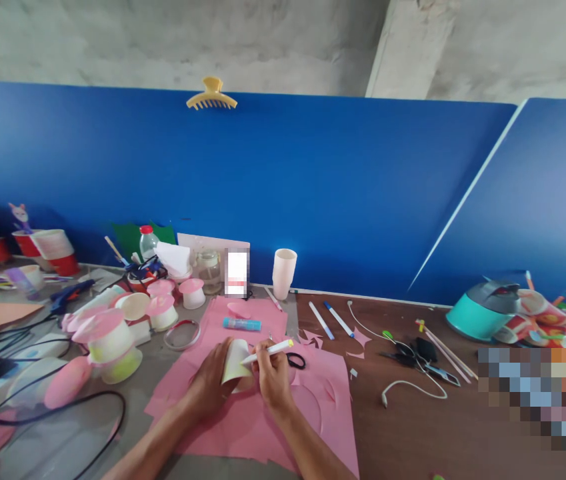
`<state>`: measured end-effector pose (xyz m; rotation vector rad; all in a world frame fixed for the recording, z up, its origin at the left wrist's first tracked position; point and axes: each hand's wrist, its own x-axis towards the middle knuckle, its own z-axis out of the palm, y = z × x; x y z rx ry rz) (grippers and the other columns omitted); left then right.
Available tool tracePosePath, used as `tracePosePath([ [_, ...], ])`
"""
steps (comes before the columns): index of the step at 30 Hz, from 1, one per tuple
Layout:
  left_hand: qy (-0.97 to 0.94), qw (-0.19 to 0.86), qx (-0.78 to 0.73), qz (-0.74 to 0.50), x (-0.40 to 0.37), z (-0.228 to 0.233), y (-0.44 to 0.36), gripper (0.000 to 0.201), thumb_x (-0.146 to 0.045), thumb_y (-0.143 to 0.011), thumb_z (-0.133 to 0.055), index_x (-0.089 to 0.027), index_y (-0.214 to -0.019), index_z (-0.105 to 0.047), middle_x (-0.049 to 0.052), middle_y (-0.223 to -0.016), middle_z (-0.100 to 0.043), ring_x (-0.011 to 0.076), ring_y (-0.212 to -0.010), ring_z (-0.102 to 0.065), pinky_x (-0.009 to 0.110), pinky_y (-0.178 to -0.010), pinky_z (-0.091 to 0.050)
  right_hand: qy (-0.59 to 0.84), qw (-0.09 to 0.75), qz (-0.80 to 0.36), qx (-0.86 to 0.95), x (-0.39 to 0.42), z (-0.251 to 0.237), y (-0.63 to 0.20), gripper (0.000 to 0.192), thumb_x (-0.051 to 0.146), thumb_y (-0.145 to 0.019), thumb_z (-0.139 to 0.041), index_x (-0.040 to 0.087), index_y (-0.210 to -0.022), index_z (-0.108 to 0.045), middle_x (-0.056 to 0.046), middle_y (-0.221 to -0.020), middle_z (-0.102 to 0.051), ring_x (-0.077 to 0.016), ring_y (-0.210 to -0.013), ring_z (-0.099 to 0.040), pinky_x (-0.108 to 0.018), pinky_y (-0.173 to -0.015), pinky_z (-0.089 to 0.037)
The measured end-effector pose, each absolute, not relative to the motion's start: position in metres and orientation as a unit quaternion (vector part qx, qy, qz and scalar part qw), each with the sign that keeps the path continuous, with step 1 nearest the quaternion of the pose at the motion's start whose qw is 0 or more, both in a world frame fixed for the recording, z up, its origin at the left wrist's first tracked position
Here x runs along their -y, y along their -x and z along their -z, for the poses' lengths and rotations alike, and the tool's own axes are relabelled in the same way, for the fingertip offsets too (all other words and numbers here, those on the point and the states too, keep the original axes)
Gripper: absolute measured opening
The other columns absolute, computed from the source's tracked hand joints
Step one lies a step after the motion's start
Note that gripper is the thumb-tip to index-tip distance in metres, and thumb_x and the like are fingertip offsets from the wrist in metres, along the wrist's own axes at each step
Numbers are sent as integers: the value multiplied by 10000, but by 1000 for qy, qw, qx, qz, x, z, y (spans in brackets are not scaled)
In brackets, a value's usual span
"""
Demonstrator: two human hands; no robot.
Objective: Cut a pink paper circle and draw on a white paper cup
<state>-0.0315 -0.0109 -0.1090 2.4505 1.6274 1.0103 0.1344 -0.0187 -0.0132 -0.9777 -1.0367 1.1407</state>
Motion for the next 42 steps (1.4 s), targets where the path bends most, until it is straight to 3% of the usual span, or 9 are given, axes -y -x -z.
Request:
tracePosePath([
  [5,-783,11,-530,-326,12,111,32,675,-438,-916,-519,-101,-1484,-380,258,-1416,-571,394,-1293,-573,581,-1043,-501,441,616,-487,436,21,7,-136,544,696,-754,-660,217,-539,-515,42,-439,-413,-105,-416,-363,-246,-413,-339],
  [18,-783,15,-523,-337,14,104,30,639,-465,-932,-476,-121,-1467,-404,231,-1360,-617,368,-1216,-624,544,-1018,-531,398,609,-510,459,18,19,-134,571,726,-745,-664,199,-580,-524,58,-415,-409,-82,-398,-334,-225,-420,-273],
  [25,-787,20,-518,-334,15,95,28,631,-486,-924,-464,-82,-1407,-506,253,-1343,-638,419,-1182,-641,582,-996,-538,397,607,-513,459,17,25,-136,557,695,-771,-671,192,-579,-529,54,-427,-420,-84,-413,-350,-226,-431,-273],
  [42,-792,0,-508,-338,12,105,30,712,-582,-963,-363,-98,-1485,-370,262,-1340,-618,382,-1193,-632,557,-995,-528,406,593,-514,468,14,22,-136,525,696,-758,-663,229,-558,-531,48,-438,-449,-104,-408,-363,-247,-420,-298],
])
